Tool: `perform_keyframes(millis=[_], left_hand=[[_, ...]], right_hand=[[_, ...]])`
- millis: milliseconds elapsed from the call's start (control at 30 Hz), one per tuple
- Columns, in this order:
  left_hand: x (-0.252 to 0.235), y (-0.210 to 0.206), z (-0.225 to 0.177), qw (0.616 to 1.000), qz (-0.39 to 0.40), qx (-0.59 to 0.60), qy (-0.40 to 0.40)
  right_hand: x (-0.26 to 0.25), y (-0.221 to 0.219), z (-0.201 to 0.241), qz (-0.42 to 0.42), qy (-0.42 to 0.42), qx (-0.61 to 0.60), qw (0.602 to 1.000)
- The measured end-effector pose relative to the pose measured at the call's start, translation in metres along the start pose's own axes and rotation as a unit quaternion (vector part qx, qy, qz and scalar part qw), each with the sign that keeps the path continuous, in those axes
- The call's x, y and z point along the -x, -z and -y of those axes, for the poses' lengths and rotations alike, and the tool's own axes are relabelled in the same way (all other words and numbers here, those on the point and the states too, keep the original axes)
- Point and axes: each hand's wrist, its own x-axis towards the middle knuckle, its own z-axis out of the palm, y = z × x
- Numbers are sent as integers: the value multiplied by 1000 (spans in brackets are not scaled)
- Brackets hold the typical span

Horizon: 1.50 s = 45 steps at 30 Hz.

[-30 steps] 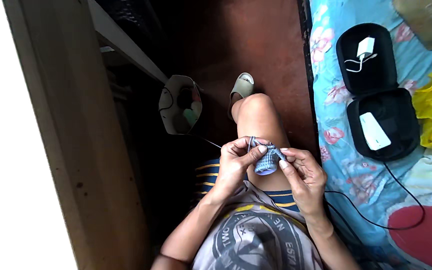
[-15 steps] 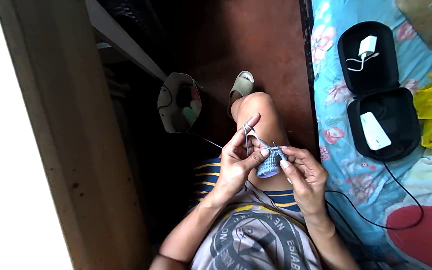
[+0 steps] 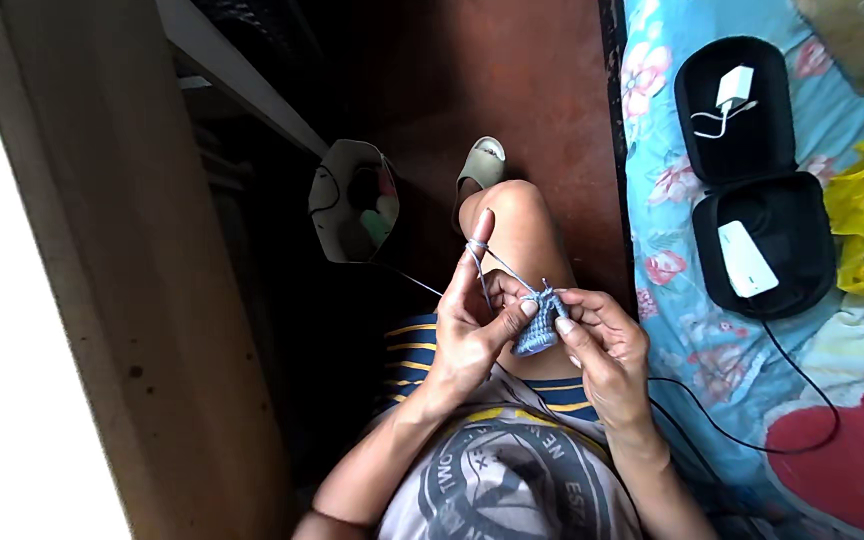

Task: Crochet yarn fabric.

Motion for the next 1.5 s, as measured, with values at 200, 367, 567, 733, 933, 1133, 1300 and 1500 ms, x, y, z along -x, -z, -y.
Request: perform_keyframes(millis=[200, 367, 567, 733, 933, 1133, 1300, 1500], left_hand=[[3, -2, -2, 1000, 1, -13, -25], [2, -2, -2, 1000, -5, -5, -25], [2, -4, -2, 999, -28, 1, -27], [2, -5, 0, 999, -39, -9, -26], [4, -6, 0, 997, -35, -41, -54], [4, -6, -1, 995, 4, -83, -51], [2, -6, -1, 997, 2, -70, -30], [-1, 3, -4, 997, 6, -75, -23]], right_hand=[[1, 1, -2, 5, 20, -4, 1000], [3, -3, 2, -4, 71, 84, 994], [4, -4, 1, -12, 110, 129, 986], [4, 1, -4, -6, 117, 122, 986], [3, 6, -8, -2, 120, 109, 987], [-1, 5, -3, 30, 37, 27, 999], [-5, 2, 2, 59, -30, -74, 995], [-7, 3, 7, 39, -59, -130, 989]])
